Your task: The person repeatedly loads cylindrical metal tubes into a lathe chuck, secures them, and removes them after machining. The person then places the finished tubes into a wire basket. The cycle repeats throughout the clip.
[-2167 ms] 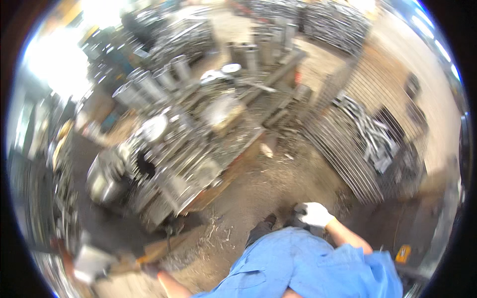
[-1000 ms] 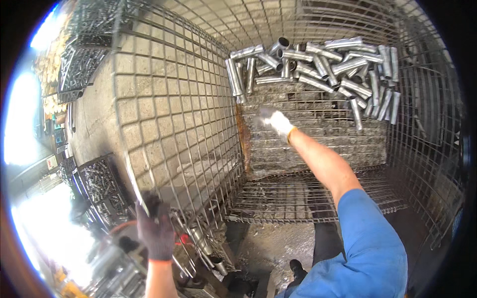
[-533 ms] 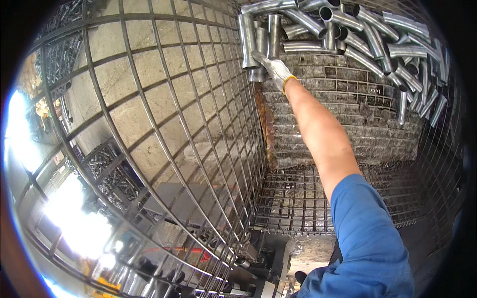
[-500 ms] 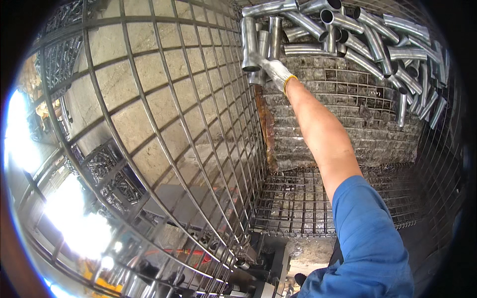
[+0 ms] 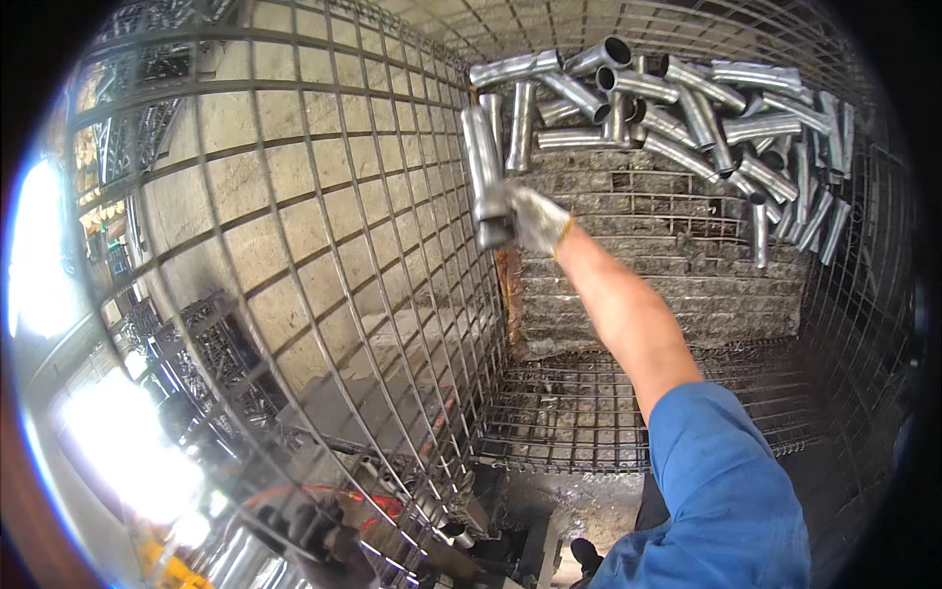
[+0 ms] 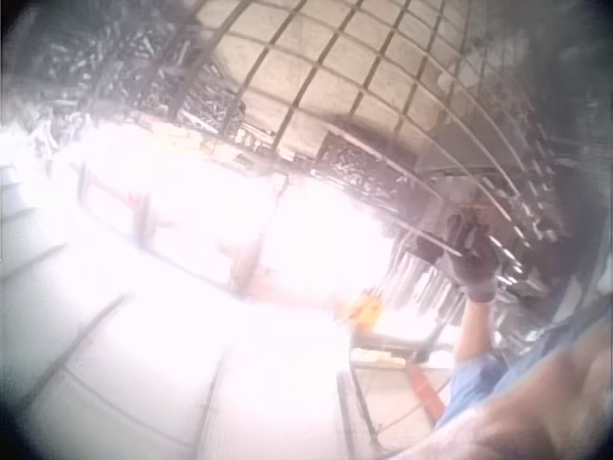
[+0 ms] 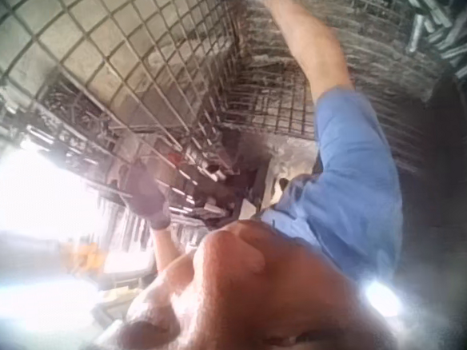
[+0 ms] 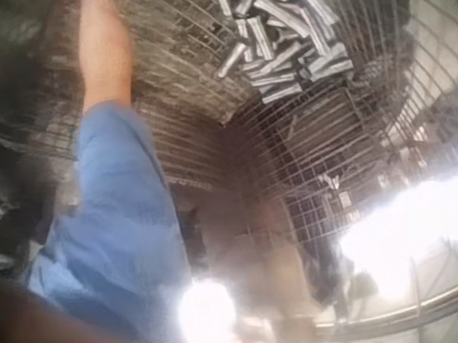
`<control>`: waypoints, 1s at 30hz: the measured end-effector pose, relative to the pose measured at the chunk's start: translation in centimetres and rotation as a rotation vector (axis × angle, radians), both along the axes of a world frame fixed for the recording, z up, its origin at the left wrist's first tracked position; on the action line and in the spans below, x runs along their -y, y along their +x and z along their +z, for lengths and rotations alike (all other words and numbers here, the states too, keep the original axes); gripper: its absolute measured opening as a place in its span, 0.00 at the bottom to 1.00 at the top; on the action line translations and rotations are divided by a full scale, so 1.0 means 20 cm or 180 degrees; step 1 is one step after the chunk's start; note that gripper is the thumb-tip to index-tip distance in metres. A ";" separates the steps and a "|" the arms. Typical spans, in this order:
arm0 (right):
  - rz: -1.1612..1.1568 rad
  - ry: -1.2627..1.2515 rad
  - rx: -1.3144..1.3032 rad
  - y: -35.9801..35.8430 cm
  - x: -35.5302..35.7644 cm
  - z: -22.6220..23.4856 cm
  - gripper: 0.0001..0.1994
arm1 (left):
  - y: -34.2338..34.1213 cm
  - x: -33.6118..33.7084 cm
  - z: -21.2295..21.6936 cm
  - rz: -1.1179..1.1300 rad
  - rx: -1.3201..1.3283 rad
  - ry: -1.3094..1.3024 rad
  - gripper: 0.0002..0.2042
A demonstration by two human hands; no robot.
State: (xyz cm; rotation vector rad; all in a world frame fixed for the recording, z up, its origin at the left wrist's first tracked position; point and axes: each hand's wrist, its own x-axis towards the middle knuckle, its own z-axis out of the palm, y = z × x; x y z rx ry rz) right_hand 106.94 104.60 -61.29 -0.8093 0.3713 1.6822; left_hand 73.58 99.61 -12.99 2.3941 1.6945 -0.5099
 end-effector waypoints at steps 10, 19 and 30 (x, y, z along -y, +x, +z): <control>0.1470 0.1040 0.1808 -0.09 1.17 1.21 0.62 | 0.22 0.03 -0.03 0.0156 0.1017 0.0433 0.33; 0.3204 0.1960 0.5104 -0.61 1.77 2.40 0.61 | 0.25 1.40 0.09 0.1866 0.4906 -0.1297 0.52; 0.3272 0.2562 0.2801 -2.20 2.96 3.07 0.31 | -1.84 3.41 0.50 0.4214 0.6136 -0.0406 0.23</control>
